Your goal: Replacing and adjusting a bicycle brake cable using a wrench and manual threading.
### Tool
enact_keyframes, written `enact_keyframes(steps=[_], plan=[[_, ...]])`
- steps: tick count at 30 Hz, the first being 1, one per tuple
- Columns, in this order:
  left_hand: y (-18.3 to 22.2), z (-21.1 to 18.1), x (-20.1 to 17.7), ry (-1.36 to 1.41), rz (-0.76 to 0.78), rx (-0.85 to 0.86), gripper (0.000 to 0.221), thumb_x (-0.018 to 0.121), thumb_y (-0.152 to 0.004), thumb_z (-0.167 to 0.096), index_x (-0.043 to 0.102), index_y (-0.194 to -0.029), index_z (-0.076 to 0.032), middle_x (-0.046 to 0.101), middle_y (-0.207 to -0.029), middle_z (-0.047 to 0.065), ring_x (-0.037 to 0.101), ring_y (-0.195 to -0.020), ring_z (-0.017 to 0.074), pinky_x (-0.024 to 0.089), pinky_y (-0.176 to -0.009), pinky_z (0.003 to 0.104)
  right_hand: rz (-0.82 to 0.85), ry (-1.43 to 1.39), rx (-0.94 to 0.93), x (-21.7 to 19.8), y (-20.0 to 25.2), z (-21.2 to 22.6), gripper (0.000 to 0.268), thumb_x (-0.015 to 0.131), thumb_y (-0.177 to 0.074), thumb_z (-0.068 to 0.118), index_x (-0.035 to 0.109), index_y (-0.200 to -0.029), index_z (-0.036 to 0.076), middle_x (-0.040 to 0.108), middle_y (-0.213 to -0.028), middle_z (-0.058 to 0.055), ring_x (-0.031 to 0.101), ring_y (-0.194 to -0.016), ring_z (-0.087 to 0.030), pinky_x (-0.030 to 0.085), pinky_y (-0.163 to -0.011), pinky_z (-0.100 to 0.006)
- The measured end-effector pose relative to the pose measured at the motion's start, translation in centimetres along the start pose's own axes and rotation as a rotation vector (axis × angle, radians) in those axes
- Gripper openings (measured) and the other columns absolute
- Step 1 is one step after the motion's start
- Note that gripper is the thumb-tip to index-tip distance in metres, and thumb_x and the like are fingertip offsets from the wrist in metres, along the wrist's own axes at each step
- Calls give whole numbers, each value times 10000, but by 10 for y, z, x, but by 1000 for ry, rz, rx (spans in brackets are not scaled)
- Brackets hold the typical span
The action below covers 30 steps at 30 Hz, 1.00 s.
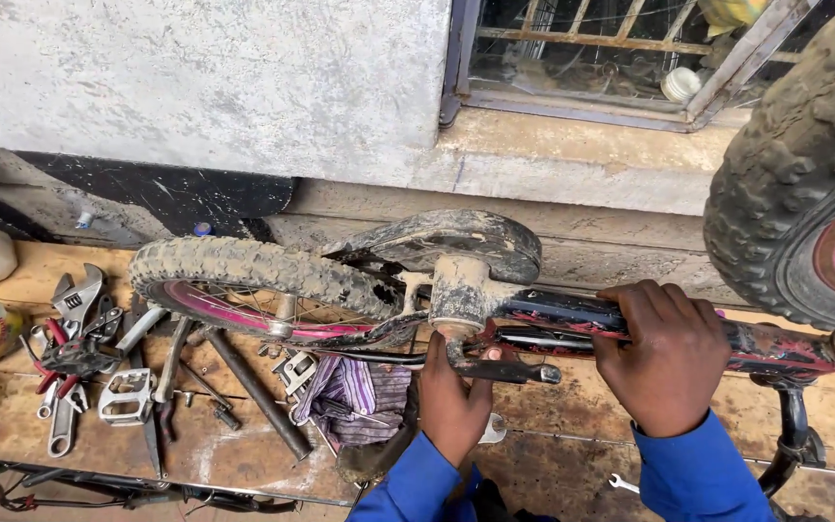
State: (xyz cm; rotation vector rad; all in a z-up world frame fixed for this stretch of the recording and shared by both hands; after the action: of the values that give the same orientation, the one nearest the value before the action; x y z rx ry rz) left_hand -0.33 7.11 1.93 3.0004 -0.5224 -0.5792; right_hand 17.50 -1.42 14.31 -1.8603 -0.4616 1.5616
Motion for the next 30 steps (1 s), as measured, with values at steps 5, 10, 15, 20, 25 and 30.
enact_keyframes(steps=[5,10,15,20,25,30], plan=[[-9,4,3,30,80,163,739,571,-885,-553,457,-1356,5,230,-1531,303,164,-1417,493,228,-1146,603,130,72,45,-1,-11,2,316,799,-593,212,695,-891,194,695,-841,13,661,-834,-253,474,-625,-403],[-19,23,29,319,316,-257,1198,674,-791,-534,-148,-1511,-40,184,-1593,161,241,-1453,374,386,-1154,485,398,94,102,6,-22,-7,230,739,-648,237,663,-865,242,665,-701,-4,628,-660,-290,434,-460,-440],[-28,52,50,373,331,-374,1010,642,-881,-433,-59,-1534,-112,101,-1600,120,201,-1456,378,374,-1211,489,540,177,144,15,-22,-9,95,702,-711,342,654,-779,297,625,-571,-19,565,-536,-275,371,-451,-421],[-19,59,46,54,319,-55,806,518,-961,-443,126,-1517,-10,24,-1596,211,6,-1480,406,124,-1242,556,418,218,143,18,-15,-9,240,716,-647,337,711,-881,285,646,-604,-10,610,-569,-257,415,-439,-391],[-8,33,4,58,205,212,713,539,-874,-86,179,-1465,82,158,-1552,299,105,-1444,487,171,-1213,577,373,210,93,22,-10,-10,288,749,-669,384,733,-933,271,610,-567,-21,569,-520,-255,392,-425,-387],[-2,15,-26,35,143,443,509,596,-909,-128,388,-1323,82,451,-1314,279,419,-1259,466,395,-1070,577,237,155,79,16,-10,-2,181,712,-614,255,714,-794,237,527,-516,-16,478,-484,-214,267,-426,-332]])
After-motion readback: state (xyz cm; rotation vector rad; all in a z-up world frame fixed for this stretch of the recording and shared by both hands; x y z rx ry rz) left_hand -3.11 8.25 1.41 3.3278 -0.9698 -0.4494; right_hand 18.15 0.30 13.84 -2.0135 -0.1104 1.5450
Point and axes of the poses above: each hand's wrist, its own y-axis away from the middle knuckle, its own x-axis out of the palm, z = x × y, the point moved 4 cm from there along -y, towards the middle knuckle
